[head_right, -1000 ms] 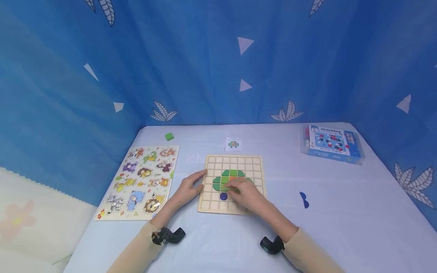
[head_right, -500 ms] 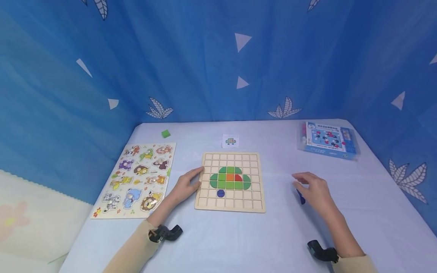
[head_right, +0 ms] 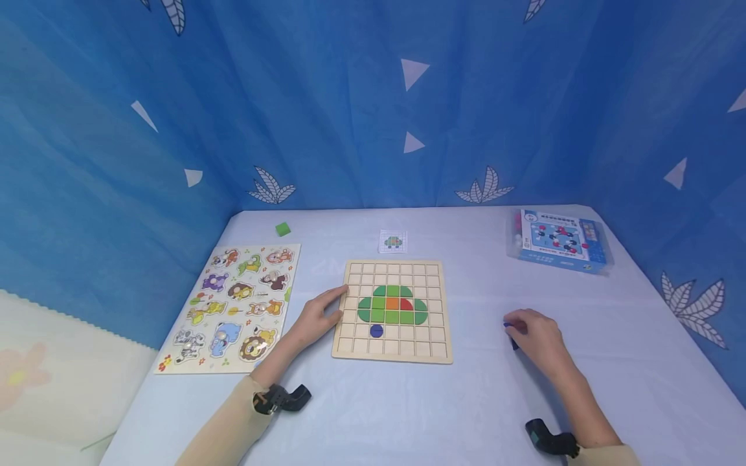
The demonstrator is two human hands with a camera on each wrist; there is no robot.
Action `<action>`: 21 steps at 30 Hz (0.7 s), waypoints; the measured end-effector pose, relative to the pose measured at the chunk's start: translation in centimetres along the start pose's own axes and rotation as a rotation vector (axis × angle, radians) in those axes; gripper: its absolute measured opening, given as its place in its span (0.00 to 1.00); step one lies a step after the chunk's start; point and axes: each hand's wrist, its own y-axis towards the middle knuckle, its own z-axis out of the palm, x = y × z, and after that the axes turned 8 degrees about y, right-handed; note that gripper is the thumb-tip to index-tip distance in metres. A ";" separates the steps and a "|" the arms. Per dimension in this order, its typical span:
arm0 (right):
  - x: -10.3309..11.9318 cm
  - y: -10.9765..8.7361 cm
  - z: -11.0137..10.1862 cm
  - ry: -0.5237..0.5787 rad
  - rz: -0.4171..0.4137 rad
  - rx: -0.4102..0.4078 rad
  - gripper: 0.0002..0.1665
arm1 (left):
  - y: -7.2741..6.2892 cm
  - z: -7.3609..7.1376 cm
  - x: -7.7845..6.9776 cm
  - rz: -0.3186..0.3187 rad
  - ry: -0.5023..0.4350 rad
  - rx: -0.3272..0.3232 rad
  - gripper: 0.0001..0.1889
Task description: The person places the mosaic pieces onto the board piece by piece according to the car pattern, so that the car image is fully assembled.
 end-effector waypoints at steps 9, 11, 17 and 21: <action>0.4 0.2 0.6 0.032 -0.040 0.017 0.12 | 0.0 0.0 0.0 -0.049 0.000 0.027 0.29; 0.4 0.2 0.6 0.025 -0.045 -0.005 0.11 | 0.0 0.1 0.0 -0.049 0.001 0.028 0.29; 0.4 0.1 0.9 -0.003 -0.099 -0.044 0.12 | 0.0 0.1 0.0 -0.056 0.003 0.025 0.29; 0.5 0.1 1.2 -0.015 -0.121 -0.054 0.12 | 0.0 0.1 0.0 -0.061 0.009 0.026 0.30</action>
